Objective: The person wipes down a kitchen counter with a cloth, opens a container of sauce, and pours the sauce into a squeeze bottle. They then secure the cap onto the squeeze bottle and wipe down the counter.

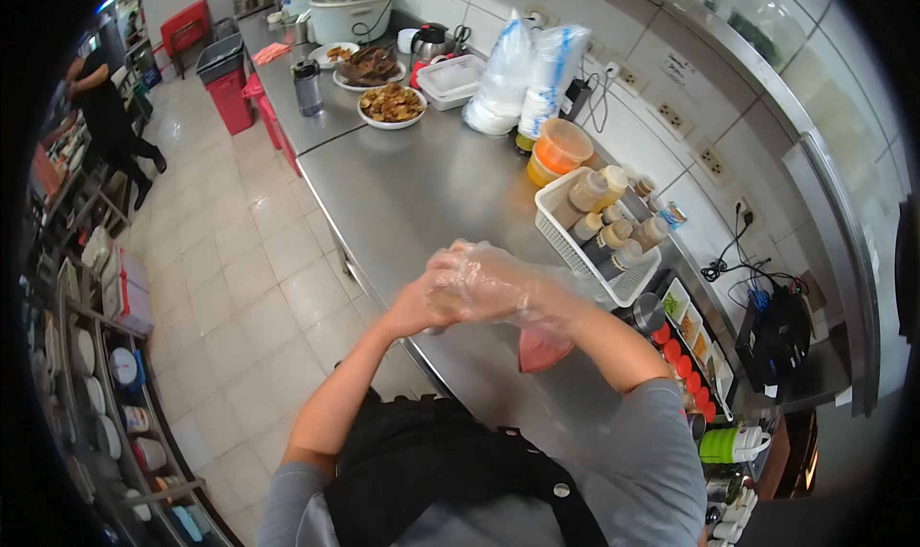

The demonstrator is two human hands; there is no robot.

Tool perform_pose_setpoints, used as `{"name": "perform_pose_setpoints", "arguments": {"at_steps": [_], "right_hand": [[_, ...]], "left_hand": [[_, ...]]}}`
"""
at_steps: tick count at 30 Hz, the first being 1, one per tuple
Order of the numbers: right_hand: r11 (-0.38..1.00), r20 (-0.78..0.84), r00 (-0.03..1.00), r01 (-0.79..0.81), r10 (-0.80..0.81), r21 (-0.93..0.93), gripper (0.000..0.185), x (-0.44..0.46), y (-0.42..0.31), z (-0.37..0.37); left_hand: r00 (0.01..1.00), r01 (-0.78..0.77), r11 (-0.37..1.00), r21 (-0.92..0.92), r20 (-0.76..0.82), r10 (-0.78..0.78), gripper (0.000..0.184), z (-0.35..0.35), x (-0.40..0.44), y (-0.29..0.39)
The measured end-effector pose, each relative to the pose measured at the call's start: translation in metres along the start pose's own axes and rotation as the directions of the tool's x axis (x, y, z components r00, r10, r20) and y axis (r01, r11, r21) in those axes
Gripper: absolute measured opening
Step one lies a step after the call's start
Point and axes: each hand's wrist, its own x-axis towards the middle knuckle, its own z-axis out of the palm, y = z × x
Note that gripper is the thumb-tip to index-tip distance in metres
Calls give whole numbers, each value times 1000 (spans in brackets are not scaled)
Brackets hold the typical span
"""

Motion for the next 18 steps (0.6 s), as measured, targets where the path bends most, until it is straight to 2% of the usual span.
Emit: {"name": "perform_pose_setpoints", "arguments": {"at_steps": [1,3,5,6,7,8,9,13,14,15,16,18], "right_hand": [[1000,59,998,28,-28,-4,25,-3,1,-3],[998,128,989,67,-68,11,26,-2,-2,-14],[990,52,989,-141,142,-8,28,6,-10,-30],[962,-39,975,-224,220,-158,30,8,-10,-25],[963,-36,975,-221,218,-156,30,12,-10,-21],[871,198,862,-408,466,-272,32,19,-11,-17],[734,377,634,-528,675,-426,34,23,-12,-15],[773,382,678,-488,628,-404,34,22,-24,-12],[899,385,821,-322,421,-296,32,17,-22,-18],[972,356,914,-133,196,-194,30,11,-20,-23],[968,354,911,-147,213,-204,30,7,-18,-24],[995,84,996,35,-27,-97,25,1,-17,-22]], "left_hand": [[1000,15,1000,-6,-14,-16,75,10,0,-3],[968,-127,991,-35,-224,116,72,29,0,-8],[966,-81,990,-114,-252,50,72,36,-2,-1],[964,-54,981,-188,-265,2,72,39,-2,1],[964,-51,981,-189,-267,-1,72,41,-1,1],[954,-90,984,-156,-297,41,72,43,0,2],[942,-129,984,-120,-326,84,72,44,0,2],[933,-81,989,-122,-358,32,71,46,-3,-1],[929,-117,986,-118,-365,66,71,46,-2,-3],[925,-158,981,-116,-366,106,71,48,0,-4],[928,-167,978,-123,-355,114,71,50,2,-6],[939,-147,974,-172,-333,82,70,50,3,-5]]}}
